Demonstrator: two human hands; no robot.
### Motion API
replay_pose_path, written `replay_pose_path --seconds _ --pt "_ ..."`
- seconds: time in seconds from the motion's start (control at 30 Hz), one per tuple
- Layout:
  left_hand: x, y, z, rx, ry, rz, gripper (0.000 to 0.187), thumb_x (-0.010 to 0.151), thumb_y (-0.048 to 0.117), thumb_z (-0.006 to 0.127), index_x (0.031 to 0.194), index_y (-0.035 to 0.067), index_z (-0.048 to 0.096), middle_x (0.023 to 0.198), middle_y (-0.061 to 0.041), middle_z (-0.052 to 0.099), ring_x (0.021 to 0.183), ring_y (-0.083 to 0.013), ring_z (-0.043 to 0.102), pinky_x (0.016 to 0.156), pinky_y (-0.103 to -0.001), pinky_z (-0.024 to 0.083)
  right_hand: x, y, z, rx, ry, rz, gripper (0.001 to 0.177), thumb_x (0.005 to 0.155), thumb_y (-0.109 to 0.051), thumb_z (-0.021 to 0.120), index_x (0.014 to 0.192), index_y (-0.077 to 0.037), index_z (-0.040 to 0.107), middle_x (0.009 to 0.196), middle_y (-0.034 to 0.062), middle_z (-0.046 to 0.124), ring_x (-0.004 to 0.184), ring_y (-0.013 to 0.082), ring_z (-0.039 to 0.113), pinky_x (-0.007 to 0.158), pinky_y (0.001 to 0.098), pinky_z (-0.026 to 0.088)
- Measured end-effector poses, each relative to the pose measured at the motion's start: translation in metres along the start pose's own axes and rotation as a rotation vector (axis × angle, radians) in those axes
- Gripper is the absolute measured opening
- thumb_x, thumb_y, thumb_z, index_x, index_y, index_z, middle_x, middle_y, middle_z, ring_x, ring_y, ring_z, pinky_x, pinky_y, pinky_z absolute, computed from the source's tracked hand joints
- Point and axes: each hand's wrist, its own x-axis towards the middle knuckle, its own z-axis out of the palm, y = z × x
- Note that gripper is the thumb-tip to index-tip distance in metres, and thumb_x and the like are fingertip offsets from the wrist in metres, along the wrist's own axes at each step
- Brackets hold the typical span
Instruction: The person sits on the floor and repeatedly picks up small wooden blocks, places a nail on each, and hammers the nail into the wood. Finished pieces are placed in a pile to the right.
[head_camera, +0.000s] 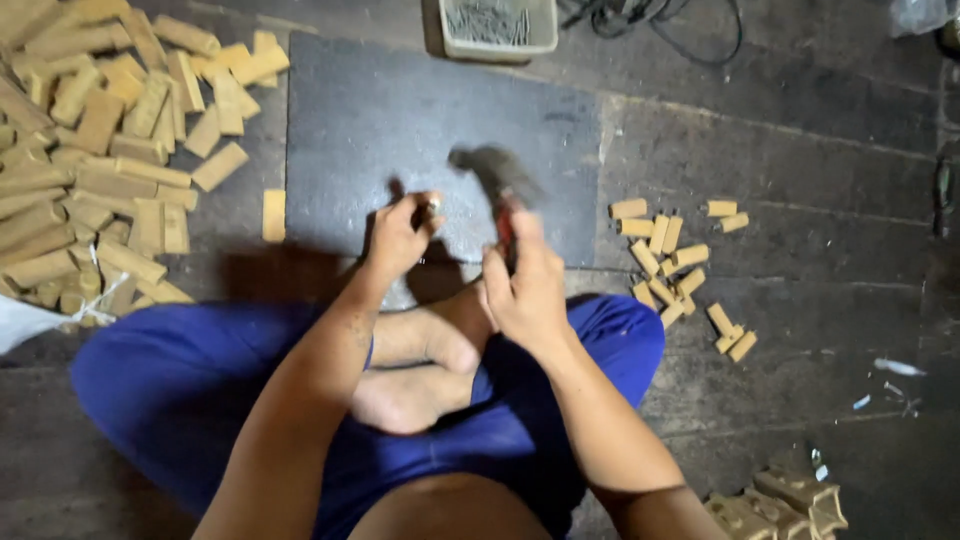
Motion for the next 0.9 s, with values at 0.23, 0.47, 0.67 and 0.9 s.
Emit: replay_pose_path --seconds 0.23,0.47,0.67,0.9 --pt "0.012 0.006 0.002 -0.002 -0.005 0.058 0.029 0.081 0.001 0.076 0.109 0.008 0.074 0.083 -0.018 0.075 0.079 -0.0383 0.074 0.066 -0.046 0.06 0.013 0.022 0.009 -0.022 -0.353 0.09 0.068 0.088 -0.008 0.062 0.153 -0.014 0.045 0.119 0.028 0.071 0.109 0.0497 0.068 0.093 0.0595 0.055" --pt "-0.003 0.002 0.003 0.011 -0.016 -0.025 0.026 0.081 0.006 0.081 0.106 0.009 0.074 0.083 -0.017 0.075 0.082 -0.036 0.075 0.069 -0.045 0.06 -0.008 0.043 0.03 -0.119 -0.31 0.05 0.064 0.087 -0.007 0.062 0.15 -0.01 0.049 0.107 0.0267 0.073 0.099 0.0482 0.072 0.091 0.0646 0.05" --pt "-0.005 0.0 0.0 0.044 -0.039 -0.037 0.03 0.079 0.008 0.082 0.108 0.01 0.073 0.086 -0.017 0.075 0.085 -0.0381 0.074 0.072 -0.046 0.061 -0.011 0.055 0.043 -0.148 -0.172 0.016 0.056 0.091 -0.013 0.061 0.146 -0.013 0.048 0.097 0.0192 0.071 0.091 0.0436 0.071 0.085 0.0557 0.051" --pt "-0.001 -0.001 0.004 0.064 -0.029 -0.037 0.03 0.078 0.009 0.082 0.106 0.01 0.073 0.082 -0.016 0.074 0.08 -0.0364 0.074 0.065 -0.045 0.061 -0.021 0.078 0.058 -0.213 -0.035 0.065 0.03 0.099 -0.03 0.055 0.116 -0.009 0.069 0.085 0.0173 0.07 0.083 0.0408 0.071 0.076 0.0498 0.058"
